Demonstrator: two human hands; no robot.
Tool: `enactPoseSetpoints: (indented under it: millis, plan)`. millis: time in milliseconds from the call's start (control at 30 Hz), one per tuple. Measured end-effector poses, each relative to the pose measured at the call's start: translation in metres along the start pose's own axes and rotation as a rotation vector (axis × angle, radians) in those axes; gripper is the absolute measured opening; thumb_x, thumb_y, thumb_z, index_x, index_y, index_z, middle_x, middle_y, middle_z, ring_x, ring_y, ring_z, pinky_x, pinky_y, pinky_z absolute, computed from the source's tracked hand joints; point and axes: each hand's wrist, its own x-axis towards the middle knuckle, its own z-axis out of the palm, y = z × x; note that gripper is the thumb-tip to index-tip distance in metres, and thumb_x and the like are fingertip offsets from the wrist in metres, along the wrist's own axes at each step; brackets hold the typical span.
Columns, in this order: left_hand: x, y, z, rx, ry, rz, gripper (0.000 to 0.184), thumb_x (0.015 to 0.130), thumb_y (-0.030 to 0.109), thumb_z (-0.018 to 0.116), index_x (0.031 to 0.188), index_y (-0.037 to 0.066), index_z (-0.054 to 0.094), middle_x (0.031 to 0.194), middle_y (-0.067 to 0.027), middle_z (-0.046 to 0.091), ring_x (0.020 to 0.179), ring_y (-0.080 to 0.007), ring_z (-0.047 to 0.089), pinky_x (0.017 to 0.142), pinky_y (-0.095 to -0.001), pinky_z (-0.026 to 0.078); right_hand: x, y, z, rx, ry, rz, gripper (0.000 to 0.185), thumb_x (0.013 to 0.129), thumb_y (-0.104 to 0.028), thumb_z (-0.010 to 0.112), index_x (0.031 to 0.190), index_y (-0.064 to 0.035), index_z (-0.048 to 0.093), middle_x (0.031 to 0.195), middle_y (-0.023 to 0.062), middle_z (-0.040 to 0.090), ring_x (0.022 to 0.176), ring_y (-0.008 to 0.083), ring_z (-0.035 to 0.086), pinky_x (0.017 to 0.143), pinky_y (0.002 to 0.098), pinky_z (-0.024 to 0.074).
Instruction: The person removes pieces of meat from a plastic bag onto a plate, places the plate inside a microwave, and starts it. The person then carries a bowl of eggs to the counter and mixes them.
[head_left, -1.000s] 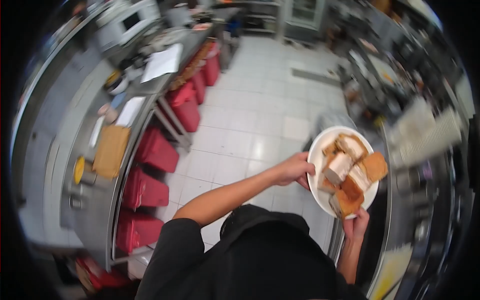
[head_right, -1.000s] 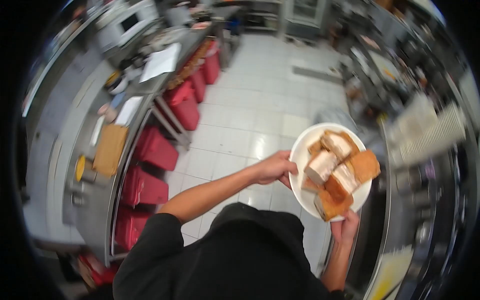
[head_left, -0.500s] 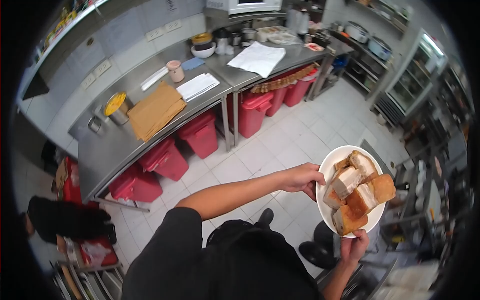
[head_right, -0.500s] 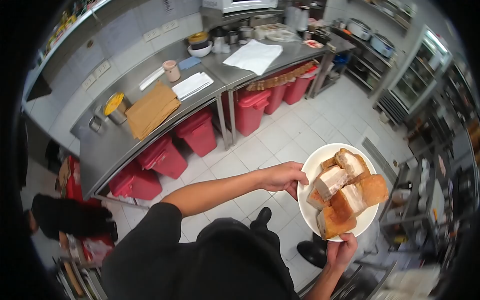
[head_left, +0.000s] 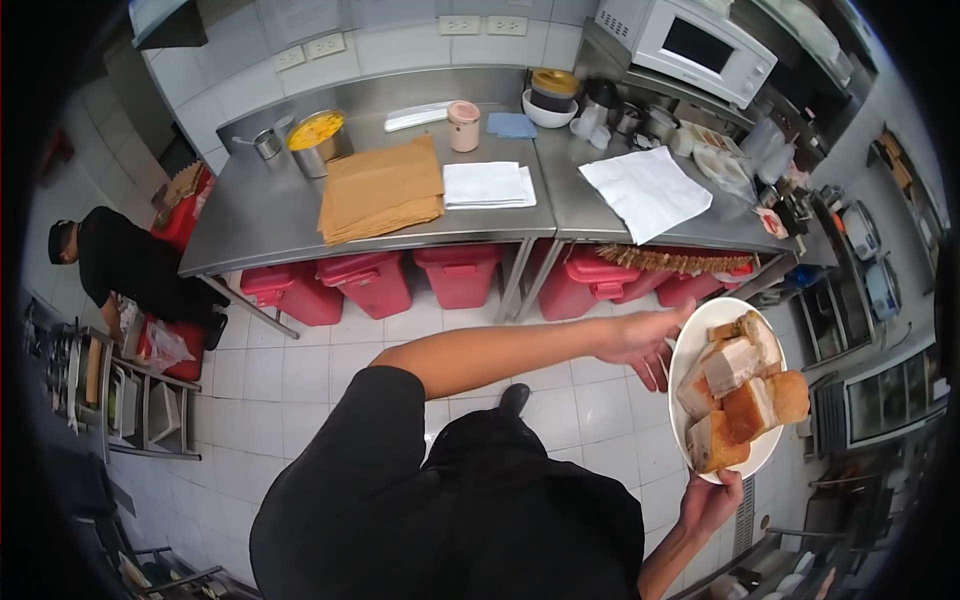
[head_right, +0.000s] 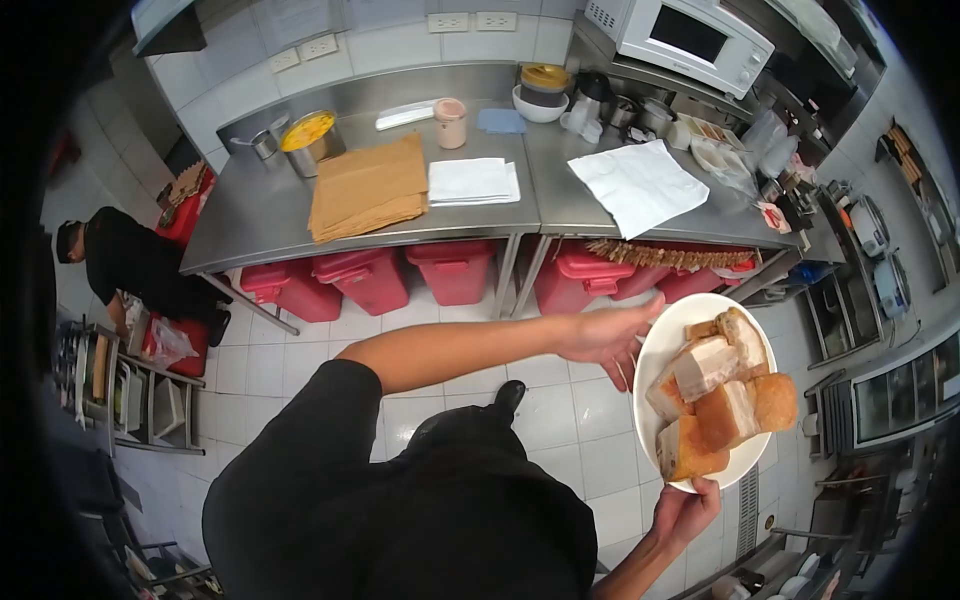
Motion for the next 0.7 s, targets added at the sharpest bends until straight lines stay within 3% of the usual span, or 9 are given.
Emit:
enactPoseSetpoints:
  millis: [67, 133, 200, 267, 333, 433, 567, 700]
  plan:
    - [0.028, 0.019, -0.029, -0.016, 0.093, -0.013, 0.085, 0.082, 0.072, 0.019, 0.126, 0.002, 0.041, 0.109, -0.0224, 0.053, 0.089, -0.0289, 0.059, 0.077, -0.0418, 0.05, 0.034, -0.004, 0.01, 0.015, 0.001, 0.018, 0.065, 0.066, 0.0, 0.047, 0.13, -0.0004, 0.034, 0.129, 0.0134, 0.044, 0.12, 0.0289, 0.042, 0.102, 0.0466, 0.0334]
    - [0.072, 0.044, -0.067, 0.235, 0.409, 0.112, 0.072, 0.086, 0.064, 0.033, 0.12, 0.002, 0.046, 0.106, -0.0202, 0.055, 0.086, -0.0272, 0.059, 0.077, -0.0412, 0.048, 0.081, -0.006, 0.008, 0.01, -0.05, -0.015, 0.062, 0.066, -0.001, 0.047, 0.127, 0.002, 0.036, 0.124, 0.0129, 0.048, 0.115, 0.0283, 0.048, 0.099, 0.0445, 0.0377]
    - [0.118, 0.072, -0.11, 0.649, 0.707, 0.461, 0.056, 0.086, 0.049, 0.05, 0.115, 0.001, 0.049, 0.102, -0.0186, 0.055, 0.089, -0.0287, 0.057, 0.081, -0.0412, 0.045, 0.121, -0.01, 0.014, 0.014, -0.037, 0.004, 0.061, 0.066, -0.001, 0.047, 0.126, 0.0027, 0.036, 0.123, 0.0136, 0.049, 0.114, 0.0285, 0.048, 0.098, 0.0441, 0.038]
    - [0.14, 0.101, -0.145, 1.182, 0.99, 0.906, 0.054, 0.079, 0.038, 0.063, 0.116, 0.001, 0.048, 0.107, -0.0179, 0.052, 0.102, -0.0314, 0.05, 0.088, -0.0413, 0.039, 0.133, 0.008, 0.016, 0.006, -0.061, -0.015, 0.061, 0.066, -0.002, 0.046, 0.126, 0.0018, 0.036, 0.123, 0.0137, 0.049, 0.115, 0.0288, 0.048, 0.098, 0.045, 0.038]
    - [0.178, 0.146, -0.169, 1.435, 1.115, 1.05, 0.061, 0.072, 0.035, 0.069, 0.118, 0.002, 0.045, 0.12, -0.0201, 0.042, 0.116, -0.0363, 0.036, 0.094, -0.0451, 0.032, 0.152, 0.006, 0.017, -0.009, -0.045, -0.016, 0.061, 0.066, -0.003, 0.046, 0.126, 0.0014, 0.036, 0.123, 0.0137, 0.049, 0.115, 0.029, 0.048, 0.098, 0.0449, 0.0383]
    - [0.235, 0.208, -0.196, 1.615, 1.142, 1.092, 0.072, 0.069, 0.039, 0.068, 0.125, 0.003, 0.04, 0.134, -0.0238, 0.026, 0.124, -0.0426, 0.023, 0.098, -0.0579, 0.022, 0.196, 0.001, 0.025, -0.015, -0.031, -0.017, 0.061, 0.066, -0.003, 0.046, 0.126, 0.0015, 0.036, 0.123, 0.0139, 0.049, 0.114, 0.0296, 0.049, 0.097, 0.0432, 0.0398]
    - [0.314, 0.258, -0.235, 1.736, 1.286, 1.025, 0.077, 0.066, 0.035, 0.072, 0.127, 0.005, 0.036, 0.135, -0.024, 0.022, 0.127, -0.0438, 0.015, 0.096, -0.0666, 0.015, 0.267, -0.012, 0.021, 0.002, -0.056, 0.012, 0.063, 0.065, -0.002, 0.047, 0.126, 0.0024, 0.034, 0.122, 0.0134, 0.049, 0.11, 0.0277, 0.051, 0.094, 0.0419, 0.0435]
    - [0.383, 0.284, -0.271, 1.779, 1.435, 0.904, 0.075, 0.066, 0.036, 0.072, 0.125, 0.005, 0.037, 0.138, -0.0238, 0.017, 0.129, -0.0432, 0.012, 0.097, -0.0674, 0.012, 0.352, -0.034, 0.004, -0.016, -0.113, 0.074, 0.062, 0.066, -0.001, 0.048, 0.126, 0.002, 0.034, 0.121, 0.0135, 0.05, 0.109, 0.0273, 0.052, 0.093, 0.0413, 0.0438]
